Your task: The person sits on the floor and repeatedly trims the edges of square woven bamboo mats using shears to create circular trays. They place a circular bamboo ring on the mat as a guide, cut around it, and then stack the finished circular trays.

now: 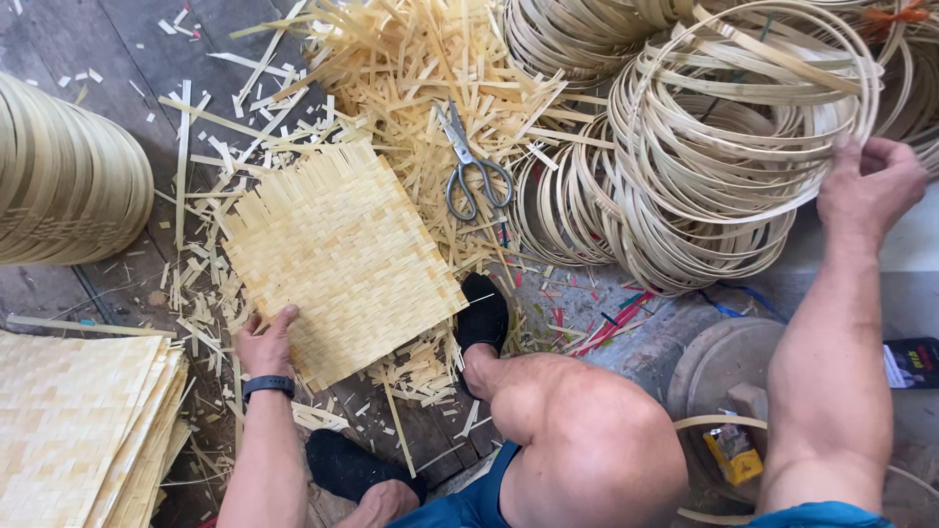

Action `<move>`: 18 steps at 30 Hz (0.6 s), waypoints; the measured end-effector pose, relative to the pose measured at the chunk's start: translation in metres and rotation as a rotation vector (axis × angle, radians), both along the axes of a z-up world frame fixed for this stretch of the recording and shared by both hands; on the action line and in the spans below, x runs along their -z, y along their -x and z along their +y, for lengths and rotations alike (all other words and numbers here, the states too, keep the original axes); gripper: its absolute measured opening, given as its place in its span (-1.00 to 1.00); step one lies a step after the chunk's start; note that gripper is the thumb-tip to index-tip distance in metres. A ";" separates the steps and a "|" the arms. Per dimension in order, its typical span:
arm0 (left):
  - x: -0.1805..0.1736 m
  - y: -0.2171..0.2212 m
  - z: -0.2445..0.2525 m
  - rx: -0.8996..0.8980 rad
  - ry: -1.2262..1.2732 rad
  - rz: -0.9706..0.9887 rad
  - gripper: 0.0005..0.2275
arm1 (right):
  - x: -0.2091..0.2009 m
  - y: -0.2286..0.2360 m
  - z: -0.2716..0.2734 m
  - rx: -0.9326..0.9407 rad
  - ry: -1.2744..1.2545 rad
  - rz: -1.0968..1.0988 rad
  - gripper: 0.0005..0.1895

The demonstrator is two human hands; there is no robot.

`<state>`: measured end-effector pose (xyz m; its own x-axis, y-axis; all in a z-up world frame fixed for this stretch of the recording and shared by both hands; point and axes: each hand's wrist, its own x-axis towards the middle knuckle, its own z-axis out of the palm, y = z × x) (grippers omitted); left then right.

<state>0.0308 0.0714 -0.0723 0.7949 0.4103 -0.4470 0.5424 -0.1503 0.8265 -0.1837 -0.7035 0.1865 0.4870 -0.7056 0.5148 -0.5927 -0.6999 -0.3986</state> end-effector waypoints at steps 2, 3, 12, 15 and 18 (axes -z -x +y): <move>-0.004 0.001 -0.005 -0.043 -0.101 -0.015 -0.28 | 0.016 0.019 -0.024 -0.078 0.053 -0.041 -0.89; -0.008 0.003 -0.003 -0.074 -0.112 -0.020 -0.26 | 0.021 0.024 -0.034 -0.047 0.038 -0.044 -0.91; -0.065 -0.010 0.006 -0.203 -0.108 -0.096 -0.40 | -0.013 0.015 -0.080 0.028 -0.007 -0.013 -0.88; -0.087 -0.011 0.000 -0.190 -0.099 -0.133 -0.41 | -0.037 0.009 -0.081 0.003 -0.022 -0.008 -0.87; -0.107 -0.010 -0.005 -0.184 -0.036 -0.155 -0.42 | -0.057 0.005 -0.072 -0.028 -0.022 -0.008 -0.86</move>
